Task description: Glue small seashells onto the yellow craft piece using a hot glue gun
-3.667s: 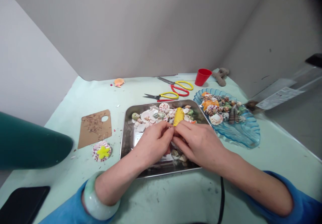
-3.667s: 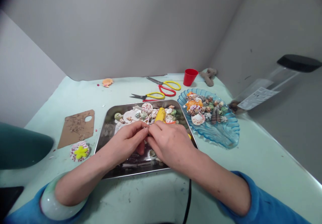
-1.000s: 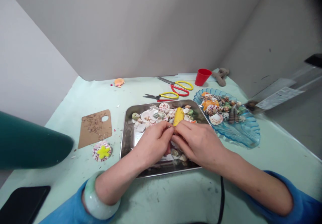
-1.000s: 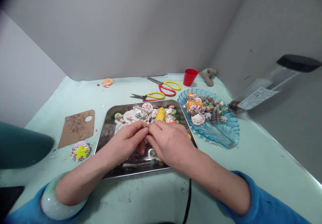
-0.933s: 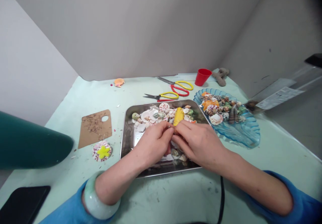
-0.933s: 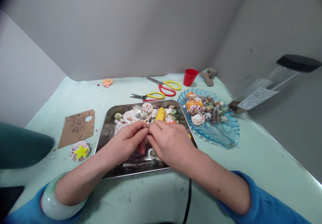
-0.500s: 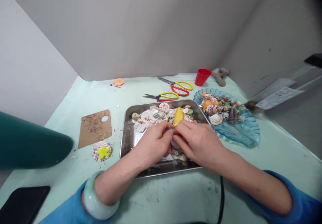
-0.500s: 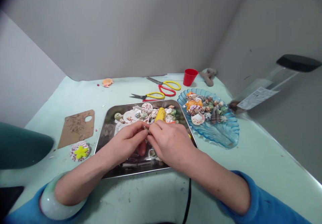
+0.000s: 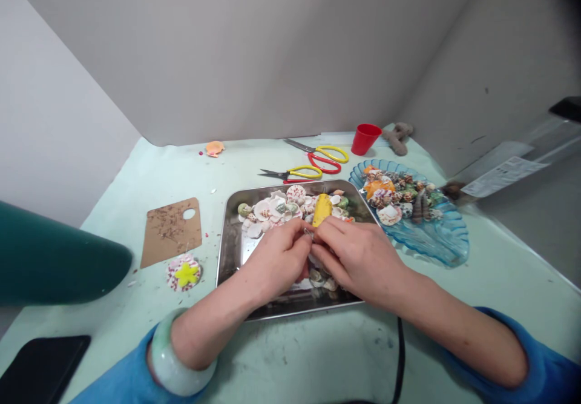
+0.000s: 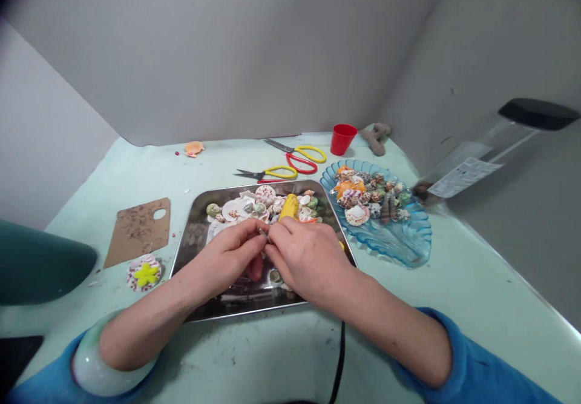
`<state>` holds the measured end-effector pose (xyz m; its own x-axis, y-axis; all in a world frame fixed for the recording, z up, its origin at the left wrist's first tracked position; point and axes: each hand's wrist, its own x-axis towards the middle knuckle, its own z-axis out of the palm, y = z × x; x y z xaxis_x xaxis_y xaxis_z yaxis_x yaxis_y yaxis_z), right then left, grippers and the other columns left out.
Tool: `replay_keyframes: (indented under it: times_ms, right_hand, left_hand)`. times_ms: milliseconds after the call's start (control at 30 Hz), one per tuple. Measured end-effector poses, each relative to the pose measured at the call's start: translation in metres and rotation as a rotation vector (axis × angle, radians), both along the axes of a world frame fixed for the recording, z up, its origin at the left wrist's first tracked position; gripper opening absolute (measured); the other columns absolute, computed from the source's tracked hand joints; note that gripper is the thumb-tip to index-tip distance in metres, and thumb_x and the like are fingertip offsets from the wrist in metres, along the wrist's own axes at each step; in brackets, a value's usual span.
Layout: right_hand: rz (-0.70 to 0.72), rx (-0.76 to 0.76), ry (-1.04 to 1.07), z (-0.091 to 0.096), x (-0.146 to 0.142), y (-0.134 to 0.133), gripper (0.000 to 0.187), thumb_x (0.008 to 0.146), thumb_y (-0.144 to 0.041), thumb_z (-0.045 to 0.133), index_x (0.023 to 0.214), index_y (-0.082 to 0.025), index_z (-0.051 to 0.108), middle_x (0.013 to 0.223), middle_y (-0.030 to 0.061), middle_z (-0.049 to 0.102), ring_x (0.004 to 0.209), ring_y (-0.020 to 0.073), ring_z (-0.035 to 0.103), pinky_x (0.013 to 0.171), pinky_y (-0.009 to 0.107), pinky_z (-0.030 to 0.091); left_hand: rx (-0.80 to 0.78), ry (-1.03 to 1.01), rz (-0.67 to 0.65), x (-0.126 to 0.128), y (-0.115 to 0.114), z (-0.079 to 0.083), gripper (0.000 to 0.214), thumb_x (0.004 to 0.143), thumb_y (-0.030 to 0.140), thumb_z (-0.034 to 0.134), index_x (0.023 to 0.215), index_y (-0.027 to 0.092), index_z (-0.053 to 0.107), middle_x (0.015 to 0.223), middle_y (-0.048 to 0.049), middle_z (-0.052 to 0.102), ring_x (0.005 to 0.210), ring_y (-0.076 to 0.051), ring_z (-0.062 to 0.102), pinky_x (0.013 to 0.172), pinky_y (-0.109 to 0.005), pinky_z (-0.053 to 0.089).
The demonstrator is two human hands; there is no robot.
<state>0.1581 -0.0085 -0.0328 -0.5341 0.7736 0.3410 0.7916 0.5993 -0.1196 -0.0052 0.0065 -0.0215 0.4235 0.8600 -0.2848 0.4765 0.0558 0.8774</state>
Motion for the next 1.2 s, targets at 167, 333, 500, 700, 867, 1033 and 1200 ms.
replay_keyframes:
  times_ms: [167,333,500,700,867,1033,1200]
  right_hand:
    - [0.01,-0.003,-0.005,-0.0013,-0.0006,0.0005,0.017,0.089,-0.025,0.046,0.079,-0.016,0.057,0.071,0.0012,0.055,0.06,0.0152,0.05,0.055,0.028,0.028]
    - [0.014,-0.014,-0.009,-0.0012,0.0001,-0.0014,0.018,0.09,-0.027,0.046,0.08,-0.016,0.057,0.072,0.0013,0.056,0.06,0.0152,0.05,0.056,0.028,0.029]
    - [0.019,-0.016,-0.001,-0.001,0.001,-0.0018,0.018,0.089,-0.026,0.046,0.079,-0.016,0.057,0.071,0.0014,0.056,0.061,0.0153,0.05,0.056,0.028,0.029]
    - [0.016,-0.011,0.003,-0.0015,-0.0002,-0.0003,0.017,0.09,-0.025,0.046,0.079,-0.016,0.057,0.07,0.0012,0.056,0.06,0.0146,0.049,0.056,0.028,0.028]
    - [0.004,-0.011,-0.007,-0.0012,-0.0008,0.0002,0.018,0.09,-0.025,0.046,0.079,-0.016,0.056,0.071,0.0016,0.056,0.061,0.0146,0.05,0.055,0.028,0.027]
    - [-0.001,-0.027,-0.016,-0.0007,0.0001,-0.0006,0.017,0.09,-0.025,0.046,0.079,-0.016,0.056,0.072,0.002,0.057,0.062,0.0144,0.051,0.057,0.027,0.028]
    - [-0.003,-0.026,-0.012,-0.0002,0.0,-0.0005,0.018,0.09,-0.024,0.045,0.079,-0.016,0.057,0.072,0.0021,0.057,0.062,0.0145,0.05,0.056,0.028,0.028]
  left_hand:
    - [0.015,0.026,0.012,-0.0005,-0.0007,-0.0006,0.016,0.084,0.027,0.038,0.086,0.021,0.052,0.05,0.0042,0.054,0.051,-0.013,0.051,0.053,-0.025,0.04]
    - [0.013,0.031,0.019,-0.001,-0.0016,-0.0003,0.014,0.082,0.023,0.038,0.084,0.022,0.052,0.05,0.0047,0.053,0.051,-0.013,0.051,0.052,-0.024,0.039]
    - [0.015,0.038,0.023,-0.0005,-0.0001,0.0015,0.014,0.081,0.022,0.037,0.083,0.022,0.051,0.049,0.005,0.053,0.05,-0.013,0.051,0.052,-0.024,0.038]
    - [0.011,0.035,0.03,-0.0005,-0.0008,0.0015,0.013,0.082,0.023,0.038,0.081,0.021,0.052,0.049,0.0048,0.053,0.05,-0.012,0.051,0.051,-0.023,0.038]
    - [0.008,0.025,0.02,-0.0004,-0.0006,-0.0005,0.016,0.084,0.027,0.038,0.085,0.021,0.053,0.049,0.0045,0.053,0.051,-0.013,0.051,0.052,-0.023,0.039]
    - [-0.001,0.028,0.014,0.0,-0.0018,0.0022,0.019,0.085,0.029,0.038,0.087,0.02,0.054,0.049,0.0041,0.053,0.051,-0.013,0.051,0.053,-0.024,0.039]
    - [0.005,0.024,0.005,0.0004,-0.0017,0.0029,0.02,0.085,0.029,0.037,0.09,0.02,0.054,0.049,0.0041,0.053,0.051,-0.013,0.051,0.053,-0.024,0.039]
